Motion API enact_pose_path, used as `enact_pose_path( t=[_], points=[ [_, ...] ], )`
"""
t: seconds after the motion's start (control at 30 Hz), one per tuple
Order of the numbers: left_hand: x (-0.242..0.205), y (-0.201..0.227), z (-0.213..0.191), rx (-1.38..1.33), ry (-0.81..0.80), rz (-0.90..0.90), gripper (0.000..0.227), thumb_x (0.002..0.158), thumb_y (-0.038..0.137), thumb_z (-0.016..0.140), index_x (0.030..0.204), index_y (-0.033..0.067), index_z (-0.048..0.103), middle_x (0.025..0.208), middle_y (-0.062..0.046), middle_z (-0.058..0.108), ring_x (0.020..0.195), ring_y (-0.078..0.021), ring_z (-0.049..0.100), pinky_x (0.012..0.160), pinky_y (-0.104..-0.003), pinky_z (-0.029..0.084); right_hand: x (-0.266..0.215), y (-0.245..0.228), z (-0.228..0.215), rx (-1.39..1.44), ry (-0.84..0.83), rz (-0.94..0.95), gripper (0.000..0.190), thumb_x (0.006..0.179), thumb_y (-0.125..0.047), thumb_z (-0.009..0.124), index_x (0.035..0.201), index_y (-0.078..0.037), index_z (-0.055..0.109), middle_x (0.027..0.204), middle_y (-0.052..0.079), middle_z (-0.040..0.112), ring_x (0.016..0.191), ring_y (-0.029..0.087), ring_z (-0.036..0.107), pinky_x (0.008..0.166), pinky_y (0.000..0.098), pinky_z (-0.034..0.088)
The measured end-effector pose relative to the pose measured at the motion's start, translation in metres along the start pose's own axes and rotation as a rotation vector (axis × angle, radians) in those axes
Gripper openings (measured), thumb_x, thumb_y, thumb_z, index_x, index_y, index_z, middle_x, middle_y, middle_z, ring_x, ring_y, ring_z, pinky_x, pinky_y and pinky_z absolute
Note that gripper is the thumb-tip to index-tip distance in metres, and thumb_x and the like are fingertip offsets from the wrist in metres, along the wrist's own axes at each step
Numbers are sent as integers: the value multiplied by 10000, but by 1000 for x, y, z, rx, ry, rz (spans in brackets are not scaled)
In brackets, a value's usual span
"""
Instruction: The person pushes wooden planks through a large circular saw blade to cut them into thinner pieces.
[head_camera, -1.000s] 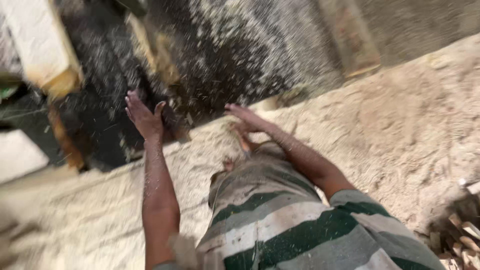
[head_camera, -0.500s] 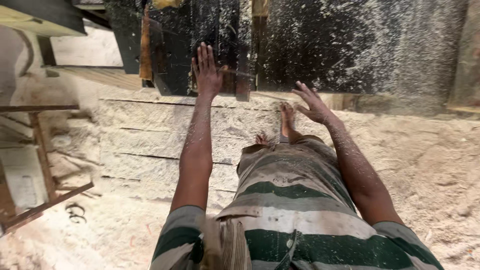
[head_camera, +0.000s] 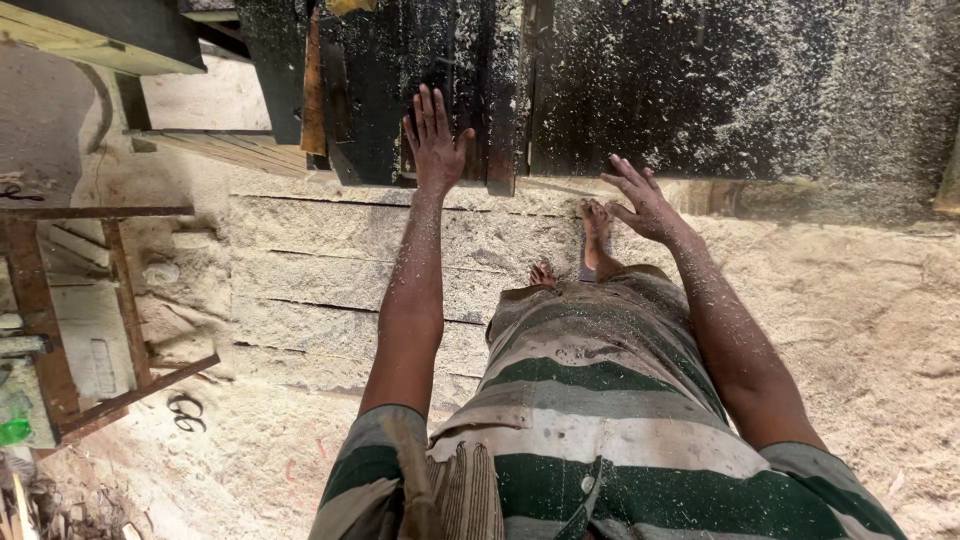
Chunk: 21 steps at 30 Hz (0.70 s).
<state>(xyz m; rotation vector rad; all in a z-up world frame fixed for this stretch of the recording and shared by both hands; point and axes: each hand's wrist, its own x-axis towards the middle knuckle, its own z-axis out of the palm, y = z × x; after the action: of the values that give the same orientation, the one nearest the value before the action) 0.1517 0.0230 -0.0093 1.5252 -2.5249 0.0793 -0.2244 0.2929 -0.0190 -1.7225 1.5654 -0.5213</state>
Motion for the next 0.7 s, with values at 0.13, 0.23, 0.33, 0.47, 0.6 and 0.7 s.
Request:
enact_pose_path(
  t=[0.13,0.23,0.33,0.47,0.6,0.7],
  points=[
    [-9,4,-6,-63,25,17,926,1075,760,302,1698,174,-53,1767,-85,-99,1640,-293,-35,1304,-612,-10,0,2,2,5,3,-4,633,1029,-404,553,1612,-244,365,1772,-3,65,1620,205,101,1316,519,24],
    [-18,15,-16,-117,25,-4,913,1070,748,316,1699,173,-11,1766,-93,-88,1638,-303,-28,1306,-598,-14,2,0,-2,36,27,-24,646,1021,-406,550,1615,-228,368,1768,13,66,1617,237,90,1310,533,34],
    [-46,35,-31,-234,7,-63,882,1064,715,332,1691,158,58,1769,-105,-56,1641,-309,-7,1318,-573,-3,5,-9,-8,15,17,8,636,1018,-407,554,1596,-216,372,1753,28,123,1594,245,166,1297,538,71],
    [-113,68,-50,-483,148,-161,744,1099,526,497,1669,128,230,1782,-99,100,1665,-314,122,1366,-554,117,1,-27,-32,244,22,119,568,1047,-348,565,1573,-188,423,1707,83,309,1541,281,344,1256,526,290],
    [-201,92,-55,-512,92,-348,709,1076,411,561,1621,52,286,1760,-175,95,1622,-370,168,1309,-581,177,-3,-42,-62,377,85,308,609,1019,-309,601,1576,-144,420,1645,145,424,1412,304,519,1142,463,488],
    [-263,95,-52,-550,-188,-524,703,1054,482,539,1518,-33,425,1739,-218,124,1613,-397,171,1291,-515,217,-7,-43,-84,302,235,311,590,1048,-270,628,1571,-83,429,1616,211,428,1461,341,457,1160,477,449]
  ],
)
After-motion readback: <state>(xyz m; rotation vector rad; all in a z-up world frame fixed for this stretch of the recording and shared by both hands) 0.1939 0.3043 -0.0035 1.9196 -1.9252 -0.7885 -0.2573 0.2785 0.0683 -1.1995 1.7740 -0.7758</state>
